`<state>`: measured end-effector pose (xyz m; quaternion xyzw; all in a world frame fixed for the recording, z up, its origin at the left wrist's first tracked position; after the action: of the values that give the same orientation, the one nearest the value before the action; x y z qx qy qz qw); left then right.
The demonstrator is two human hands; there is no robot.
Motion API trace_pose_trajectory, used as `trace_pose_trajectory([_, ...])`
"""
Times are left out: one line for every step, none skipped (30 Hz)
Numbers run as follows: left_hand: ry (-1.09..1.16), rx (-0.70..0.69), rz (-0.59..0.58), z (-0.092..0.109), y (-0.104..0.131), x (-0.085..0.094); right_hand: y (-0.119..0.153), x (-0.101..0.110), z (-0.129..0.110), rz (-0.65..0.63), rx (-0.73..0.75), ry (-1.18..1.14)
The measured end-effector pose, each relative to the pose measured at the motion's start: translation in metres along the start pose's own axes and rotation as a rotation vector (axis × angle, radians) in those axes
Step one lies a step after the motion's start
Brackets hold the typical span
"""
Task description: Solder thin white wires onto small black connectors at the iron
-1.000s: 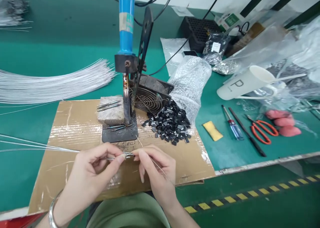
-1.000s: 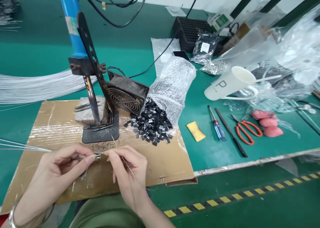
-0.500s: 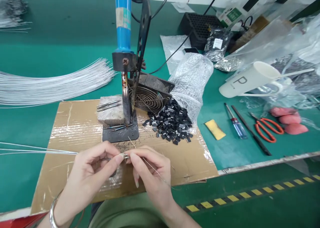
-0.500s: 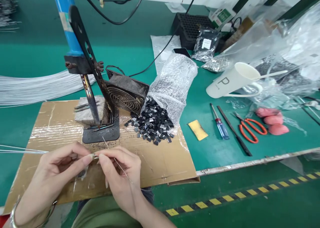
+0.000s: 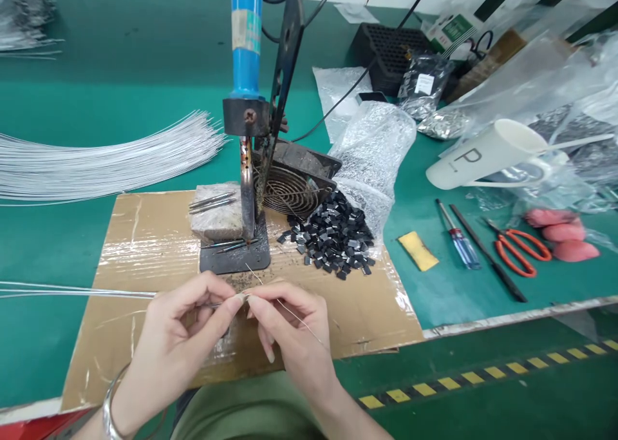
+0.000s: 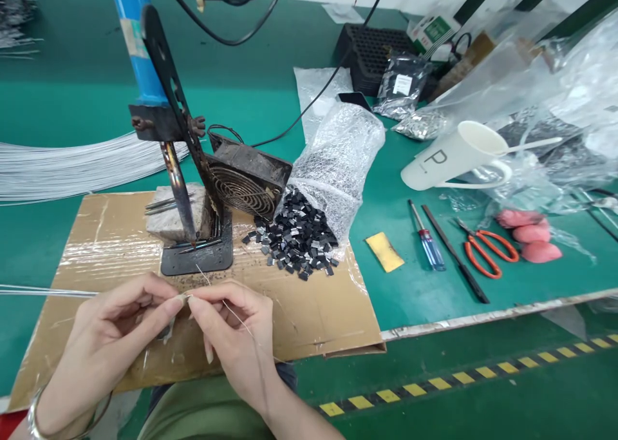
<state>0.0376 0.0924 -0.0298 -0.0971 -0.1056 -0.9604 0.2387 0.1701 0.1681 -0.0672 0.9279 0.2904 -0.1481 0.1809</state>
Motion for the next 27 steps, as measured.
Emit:
trace_pose_trajectory([-0.009,-0.013,-0.008,-0.0004,-0.0001,0.0000,0.0000,0.0001,0.0001,0.001,-0.001,0.000])
trace_pose_trajectory([-0.014,-0.020,-0.012,-0.0008,-0.0001,0.0002,0.0001,0.0005,0.0003,0.003,-0.002,0.000])
trace_pose_trajectory([-0.017,-0.022,-0.016,-0.0011,0.0000,0.0003,0.0002,0.0008,0.0005,0.004,-0.003,0.000])
trace_pose_trajectory([-0.019,-0.021,-0.024,-0.0013,0.0002,0.0000,0.0003,0.0011,0.0008,0.004,-0.004,0.001])
trace_pose_trajectory([-0.021,-0.022,-0.031,-0.0010,0.0004,-0.0003,0.0004,0.0013,0.0010,0.003,-0.003,0.000])
trace_pose_trajectory([-0.024,-0.024,-0.037,-0.0008,0.0005,-0.0007,0.0004,0.0014,0.0012,0.000,-0.004,0.000])
trace_pose_trajectory([-0.028,-0.026,-0.041,-0.0005,0.0006,-0.0009,0.0003,0.0015,0.0011,-0.005,-0.004,0.000])
trace_pose_trajectory([-0.034,-0.026,-0.042,-0.0005,0.0006,-0.0010,0.0001,0.0016,0.0011,-0.011,-0.006,0.001])
trace_pose_trajectory([-0.041,-0.029,-0.042,-0.0003,0.0007,-0.0010,-0.0002,0.0018,0.0009,-0.018,-0.010,0.000])
trace_pose_trajectory([-0.049,-0.030,-0.042,-0.0003,0.0007,-0.0010,-0.0005,0.0021,0.0010,-0.024,-0.020,-0.002])
trace_pose_trajectory([-0.054,-0.031,-0.045,-0.0004,0.0007,-0.0013,-0.0010,0.0026,0.0012,-0.030,-0.035,-0.006])
trace_pose_trajectory([-0.057,-0.030,-0.050,-0.0006,0.0008,-0.0016,-0.0014,0.0032,0.0018,-0.037,-0.056,-0.011])
trace_pose_trajectory([-0.054,-0.031,-0.056,-0.0008,0.0009,-0.0017,-0.0019,0.0038,0.0024,-0.045,-0.078,-0.018])
trace_pose_trajectory([-0.048,-0.028,-0.064,-0.0013,0.0010,-0.0020,-0.0024,0.0045,0.0031,-0.055,-0.100,-0.024])
trace_pose_trajectory([-0.041,-0.023,-0.073,-0.0021,0.0011,-0.0022,-0.0029,0.0049,0.0040,-0.067,-0.123,-0.029])
trace_pose_trajectory([-0.035,-0.014,-0.081,-0.0032,0.0011,-0.0023,-0.0034,0.0053,0.0048,-0.078,-0.143,-0.037])
trace_pose_trajectory([-0.030,-0.007,-0.087,-0.0041,0.0012,-0.0023,-0.0038,0.0054,0.0057,-0.091,-0.161,-0.045])
trace_pose_trajectory([-0.029,0.003,-0.089,-0.0050,0.0012,-0.0021,-0.0043,0.0055,0.0066,-0.099,-0.174,-0.056])
trace_pose_trajectory([-0.030,0.011,-0.088,-0.0057,0.0013,-0.0018,-0.0047,0.0056,0.0073,-0.105,-0.184,-0.064])
trace_pose_trajectory([-0.031,0.016,-0.085,-0.0059,0.0013,-0.0016,-0.0050,0.0057,0.0078,-0.107,-0.188,-0.070])
trace_pose_trajectory([-0.030,0.019,-0.076,-0.0056,0.0013,-0.0011,-0.0053,0.0057,0.0081,-0.109,-0.188,-0.072])
trace_pose_trajectory([-0.026,0.021,-0.066,-0.0051,0.0014,-0.0008,-0.0054,0.0055,0.0083,-0.110,-0.185,-0.073])
trace_pose_trajectory([-0.019,0.021,-0.061,-0.0044,0.0015,-0.0009,-0.0053,0.0051,0.0086,-0.113,-0.184,-0.075])
trace_pose_trajectory([-0.014,0.020,-0.057,-0.0038,0.0017,-0.0010,-0.0050,0.0047,0.0089,-0.114,-0.183,-0.080])
trace_pose_trajectory([-0.012,0.020,-0.051,-0.0035,0.0018,-0.0009,-0.0045,0.0041,0.0093,-0.118,-0.184,-0.088])
trace_pose_trajectory([-0.015,0.017,-0.043,-0.0034,0.0019,-0.0004,-0.0039,0.0035,0.0097,-0.119,-0.183,-0.097])
trace_pose_trajectory([-0.024,0.013,-0.038,-0.0036,0.0020,0.0000,-0.0034,0.0030,0.0100,-0.121,-0.180,-0.106])
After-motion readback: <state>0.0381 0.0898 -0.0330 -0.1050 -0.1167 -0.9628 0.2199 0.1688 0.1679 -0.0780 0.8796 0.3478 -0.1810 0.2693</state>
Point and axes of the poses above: each hand's wrist, its own y-axis away from the middle knuckle, its own x-axis out of the back of the hand, z = x × y, the point moved 7 cm from there along -y, towards the middle knuckle, and after that the axes turned 6 degrees about y, right-handed, at the moved point
